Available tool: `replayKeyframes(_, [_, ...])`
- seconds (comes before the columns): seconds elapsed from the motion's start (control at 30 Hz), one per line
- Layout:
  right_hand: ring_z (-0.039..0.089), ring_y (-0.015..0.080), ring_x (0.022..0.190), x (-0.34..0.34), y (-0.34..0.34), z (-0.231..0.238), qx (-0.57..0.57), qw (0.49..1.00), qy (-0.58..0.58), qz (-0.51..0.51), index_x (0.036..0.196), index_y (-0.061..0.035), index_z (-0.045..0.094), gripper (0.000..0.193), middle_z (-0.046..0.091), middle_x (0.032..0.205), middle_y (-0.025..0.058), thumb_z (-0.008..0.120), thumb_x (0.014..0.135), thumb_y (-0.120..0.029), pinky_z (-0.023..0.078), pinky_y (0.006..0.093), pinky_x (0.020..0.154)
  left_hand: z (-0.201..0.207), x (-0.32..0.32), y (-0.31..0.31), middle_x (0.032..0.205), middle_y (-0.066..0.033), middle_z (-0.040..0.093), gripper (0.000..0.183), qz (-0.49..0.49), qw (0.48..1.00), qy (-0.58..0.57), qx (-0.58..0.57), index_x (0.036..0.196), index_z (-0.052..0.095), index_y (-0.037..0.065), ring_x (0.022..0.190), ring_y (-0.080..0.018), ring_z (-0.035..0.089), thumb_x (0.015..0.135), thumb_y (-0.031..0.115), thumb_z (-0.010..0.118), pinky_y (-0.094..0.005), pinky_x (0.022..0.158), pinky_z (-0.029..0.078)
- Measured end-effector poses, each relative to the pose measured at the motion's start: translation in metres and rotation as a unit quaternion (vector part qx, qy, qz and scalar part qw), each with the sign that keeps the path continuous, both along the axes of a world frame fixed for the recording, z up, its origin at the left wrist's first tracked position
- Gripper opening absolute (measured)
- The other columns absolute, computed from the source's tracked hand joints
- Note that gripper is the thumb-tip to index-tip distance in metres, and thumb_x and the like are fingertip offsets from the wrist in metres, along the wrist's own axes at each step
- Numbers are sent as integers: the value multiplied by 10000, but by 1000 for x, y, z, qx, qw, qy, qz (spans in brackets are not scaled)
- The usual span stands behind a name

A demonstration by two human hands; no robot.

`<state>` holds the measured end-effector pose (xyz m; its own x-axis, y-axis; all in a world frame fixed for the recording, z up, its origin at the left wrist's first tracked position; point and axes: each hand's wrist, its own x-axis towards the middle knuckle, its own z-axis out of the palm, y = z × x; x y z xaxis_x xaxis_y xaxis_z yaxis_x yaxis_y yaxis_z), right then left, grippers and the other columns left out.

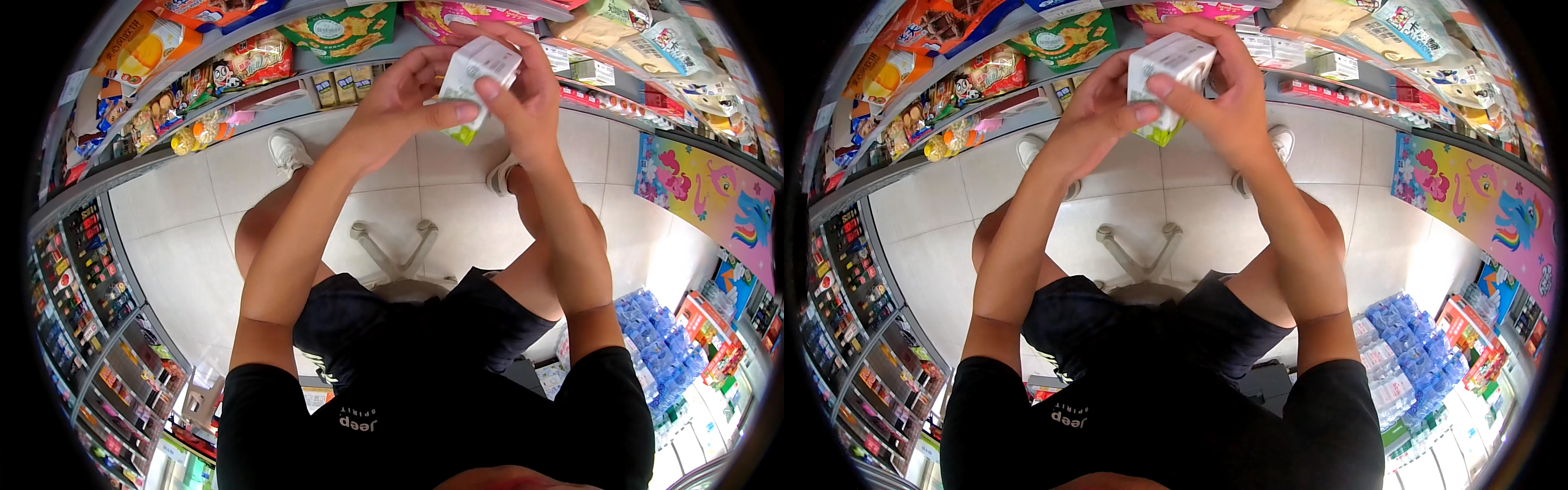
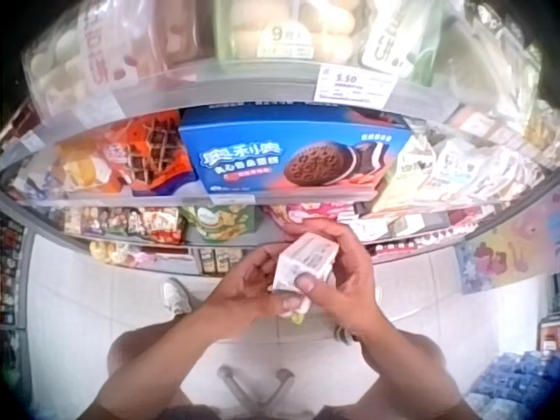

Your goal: The person picks up and turns over various food and drink items from a convenience store shelf, including a red milk can, two milk cartons, a sandwich, and a bag of snacks, before returning each item to the shelf.

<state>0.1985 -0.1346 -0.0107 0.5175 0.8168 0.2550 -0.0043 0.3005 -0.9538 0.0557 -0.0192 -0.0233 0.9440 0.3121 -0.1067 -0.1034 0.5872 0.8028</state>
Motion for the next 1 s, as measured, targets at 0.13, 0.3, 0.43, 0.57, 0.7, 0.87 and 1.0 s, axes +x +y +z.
replayKeyframes(0.13, [593,302,1228,-2,0,-3,37,987,-152,-28,1402,-8,421,735,596,1330,239,801,802,-195,475,419,1035,1,-2,3,1367,-67,559,747,-17,995,-46,83,1425,461,50,1325,-194,491,765,-5,809,-368,1082,440])
replayKeyframes(0.3, [614,354,1203,-3,4,-7,98,963,-242,-64,1388,9,406,882,576,1330,271,904,667,-95,501,468,1012,-10,-3,3,1380,-76,563,754,3,985,-78,156,1456,459,48,1309,-195,518,779,-31,781,-389,1091,446])
replayKeyframes(0.43, [620,364,1195,-9,2,-13,85,929,-337,-125,1371,8,416,910,568,1332,280,938,630,-65,500,471,1028,-9,-4,2,1353,-81,594,665,14,981,-52,188,1429,504,37,1226,-193,593,808,-77,714,-369,1038,500])
replayKeyframes(0.57, [618,365,1196,-10,5,-12,114,921,-353,-119,1362,11,420,923,560,1340,287,959,619,-91,506,467,1022,-9,-2,3,1324,-79,614,624,43,972,-79,216,1411,521,31,1199,-192,613,821,-93,680,-354,1003,525])
replayKeyframes(0.7, [617,361,1196,-13,4,-12,108,917,-360,-130,1347,16,423,943,559,1335,294,978,594,-105,517,457,1011,-13,-1,5,1310,-80,621,589,47,966,-92,237,1387,543,31,1194,-192,617,826,-83,681,-360,994,534])
replayKeyframes(0.87, [630,339,1170,-14,4,-17,105,915,-363,-143,1339,16,424,938,576,1307,279,979,592,-97,534,433,985,-15,-2,5,1308,-85,621,572,51,969,-80,229,1375,553,30,1195,-192,616,829,-78,683,-360,990,537])
replayKeyframes(1.0, [649,294,1113,-16,3,-18,91,920,-350,-154,1331,22,425,928,602,1254,248,978,594,-89,556,396,937,-16,-2,6,1297,-88,629,578,47,968,-80,233,1371,558,26,1183,-193,624,817,-82,683,-364,992,537])
